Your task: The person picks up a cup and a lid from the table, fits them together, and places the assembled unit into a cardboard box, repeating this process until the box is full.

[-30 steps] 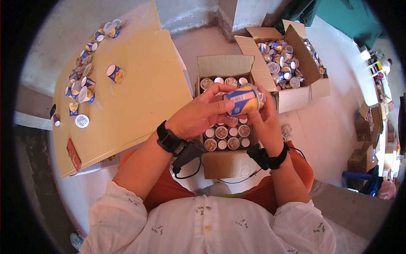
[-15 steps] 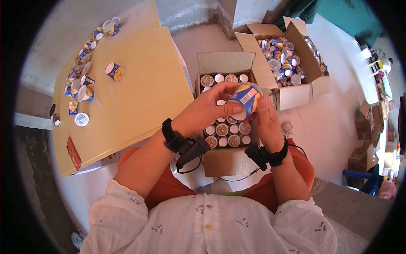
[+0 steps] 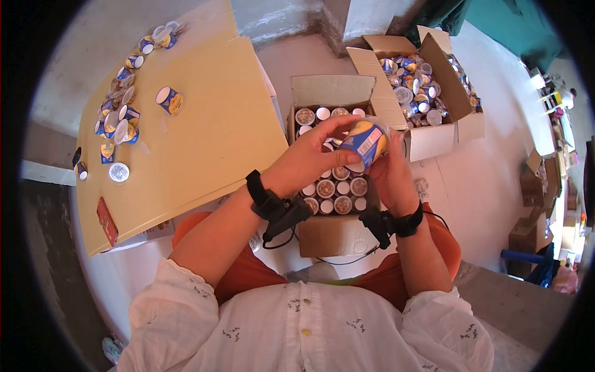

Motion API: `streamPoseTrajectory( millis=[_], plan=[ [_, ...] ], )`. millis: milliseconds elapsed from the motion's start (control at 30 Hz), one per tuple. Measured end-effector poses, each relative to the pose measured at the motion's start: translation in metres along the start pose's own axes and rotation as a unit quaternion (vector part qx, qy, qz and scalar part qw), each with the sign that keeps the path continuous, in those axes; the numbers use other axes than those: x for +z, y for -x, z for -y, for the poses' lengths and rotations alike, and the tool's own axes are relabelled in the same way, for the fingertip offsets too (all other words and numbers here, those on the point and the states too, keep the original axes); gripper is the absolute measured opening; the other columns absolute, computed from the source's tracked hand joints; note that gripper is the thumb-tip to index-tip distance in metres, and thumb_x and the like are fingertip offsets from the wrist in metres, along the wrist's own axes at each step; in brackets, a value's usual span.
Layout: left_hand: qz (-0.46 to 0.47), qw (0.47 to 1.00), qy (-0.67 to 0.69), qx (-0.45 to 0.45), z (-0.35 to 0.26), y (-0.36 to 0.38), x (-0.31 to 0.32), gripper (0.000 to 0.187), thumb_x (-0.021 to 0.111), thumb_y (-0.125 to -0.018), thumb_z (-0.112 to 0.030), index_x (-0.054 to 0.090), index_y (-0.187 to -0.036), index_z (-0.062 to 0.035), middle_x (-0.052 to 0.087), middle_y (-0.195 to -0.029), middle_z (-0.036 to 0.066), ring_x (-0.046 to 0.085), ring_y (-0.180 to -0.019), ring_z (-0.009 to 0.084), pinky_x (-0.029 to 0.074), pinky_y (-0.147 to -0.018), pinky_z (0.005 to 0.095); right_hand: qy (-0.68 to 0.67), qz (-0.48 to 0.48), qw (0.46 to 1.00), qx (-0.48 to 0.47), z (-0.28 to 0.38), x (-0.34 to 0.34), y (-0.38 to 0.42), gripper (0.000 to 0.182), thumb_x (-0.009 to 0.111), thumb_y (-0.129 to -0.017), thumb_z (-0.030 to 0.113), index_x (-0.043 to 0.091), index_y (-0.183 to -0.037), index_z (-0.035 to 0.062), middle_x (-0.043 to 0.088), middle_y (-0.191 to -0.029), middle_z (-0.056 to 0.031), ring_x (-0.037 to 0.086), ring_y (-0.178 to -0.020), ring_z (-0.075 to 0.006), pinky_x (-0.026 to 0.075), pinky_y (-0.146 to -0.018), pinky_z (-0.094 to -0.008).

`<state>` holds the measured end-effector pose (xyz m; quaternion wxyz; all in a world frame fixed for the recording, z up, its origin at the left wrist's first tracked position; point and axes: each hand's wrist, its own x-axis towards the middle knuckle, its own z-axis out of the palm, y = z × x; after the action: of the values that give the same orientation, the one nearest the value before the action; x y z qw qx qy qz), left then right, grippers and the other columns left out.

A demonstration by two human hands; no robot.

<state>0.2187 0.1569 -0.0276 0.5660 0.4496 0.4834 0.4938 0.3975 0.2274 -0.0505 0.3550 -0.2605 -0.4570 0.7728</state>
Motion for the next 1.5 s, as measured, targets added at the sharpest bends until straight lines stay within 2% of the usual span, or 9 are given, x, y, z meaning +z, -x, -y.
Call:
streamPoseTrajectory(
  millis=[200,300,400,467,600,700,767,1100,1500],
  plan=[
    [0.018,0.974,-0.211,0.084,0.008,0.000,-0.012,0.074,0.067,-0.082,0.000,0.037,-0.147,-0.0153,0.047,-0.139,0.008,0.048,-0.123,0.0163,0.043,-0.098,0.0297,-0.059,0.048,0.995,0.060,-0.003,-0.009,-0.002,0.055,0.042,-0.103,0.041,0.038,-0.142,0.0030,0.056,-0.127,-0.0105,0.060,-0.111,-0.0191,0.053,-0.089,-0.0356],
    [0.031,0.984,-0.164,0.060,0.010,0.002,-0.013,0.071,0.062,-0.086,-0.001,0.033,-0.149,-0.0129,0.045,-0.141,0.008,0.047,-0.125,0.0167,0.044,-0.096,0.0309,-0.029,0.017,0.998,0.053,-0.010,-0.016,-0.004,0.055,0.049,-0.101,0.035,0.036,-0.143,0.0029,0.056,-0.126,-0.0098,0.060,-0.109,-0.0169,0.052,-0.089,-0.0336],
    [-0.004,0.998,0.043,-0.034,0.028,-0.005,-0.012,0.063,0.057,-0.094,-0.012,0.029,-0.150,-0.0122,0.044,-0.142,0.006,0.046,-0.125,0.0161,0.044,-0.097,0.0318,0.003,-0.033,0.999,0.034,-0.021,-0.023,-0.012,0.057,0.060,-0.097,0.027,0.038,-0.142,0.0019,0.057,-0.122,-0.0095,0.060,-0.105,-0.0141,0.051,-0.085,-0.0286],
    [-0.053,0.984,0.144,-0.085,0.035,-0.013,-0.004,0.057,0.052,-0.100,-0.026,0.028,-0.150,-0.0102,0.044,-0.140,0.005,0.047,-0.122,0.0152,0.042,-0.099,0.0329,0.150,-0.043,0.988,0.008,-0.025,-0.026,-0.017,0.056,0.067,-0.092,0.022,0.042,-0.137,0.0010,0.059,-0.116,-0.0090,0.059,-0.101,-0.0120,0.050,-0.081,-0.0270],
    [-0.082,0.965,0.223,-0.109,0.066,-0.034,0.016,0.051,0.050,-0.102,-0.032,0.037,-0.145,-0.0082,0.047,-0.132,0.004,0.049,-0.115,0.0143,0.041,-0.100,0.0328,0.217,-0.081,0.973,-0.018,-0.043,-0.038,-0.027,0.057,0.074,-0.086,0.022,0.047,-0.131,0.0000,0.061,-0.110,-0.0094,0.058,-0.100,-0.0132,0.050,-0.082,-0.0279],
    [-0.095,0.958,0.226,-0.148,0.094,-0.049,0.025,0.039,0.049,-0.102,-0.032,0.048,-0.131,-0.0062,0.050,-0.121,0.003,0.050,-0.107,0.0140,0.043,-0.097,0.0324,0.367,-0.128,0.921,0.004,-0.065,-0.055,-0.035,0.061,0.078,-0.080,0.027,0.050,-0.126,-0.0017,0.061,-0.111,-0.0139,0.060,-0.102,-0.0206,0.050,-0.084,-0.0322],
    [-0.176,0.899,0.351,-0.193,0.124,-0.060,0.034,0.031,0.047,-0.103,-0.034,0.052,-0.117,-0.0072,0.050,-0.115,0.003,0.050,-0.101,0.0139,0.045,-0.093,0.0320,0.434,-0.175,0.884,0.009,-0.095,-0.072,-0.043,0.068,0.082,-0.075,0.031,0.051,-0.124,-0.0032,0.060,-0.115,-0.0199,0.061,-0.105,-0.0293,0.050,-0.088,-0.0360],
    [-0.145,0.874,0.392,-0.249,0.212,-0.083,0.042,0.023,0.047,-0.103,-0.030,0.054,-0.116,-0.0130,0.058,-0.106,-0.002,0.057,-0.092,0.0118,0.049,-0.085,0.0302,0.522,-0.158,0.838,0.016,-0.188,-0.134,-0.065,0.062,0.076,-0.076,0.022,0.048,-0.125,-0.0029,0.052,-0.121,-0.0235,0.048,-0.118,-0.0389,0.041,-0.100,-0.0428],
    [-0.199,0.856,0.357,-0.316,0.273,-0.113,0.023,0.029,0.053,-0.100,-0.031,0.048,-0.124,-0.0154,0.054,-0.107,-0.004,0.055,-0.097,0.0111,0.051,-0.083,0.0292,0.424,-0.147,0.890,0.082,-0.240,-0.169,-0.099,0.062,0.076,-0.079,0.025,0.048,-0.129,-0.0002,0.053,-0.127,-0.0225,0.054,-0.116,-0.0362,0.044,-0.098,-0.0397]
  ],
)
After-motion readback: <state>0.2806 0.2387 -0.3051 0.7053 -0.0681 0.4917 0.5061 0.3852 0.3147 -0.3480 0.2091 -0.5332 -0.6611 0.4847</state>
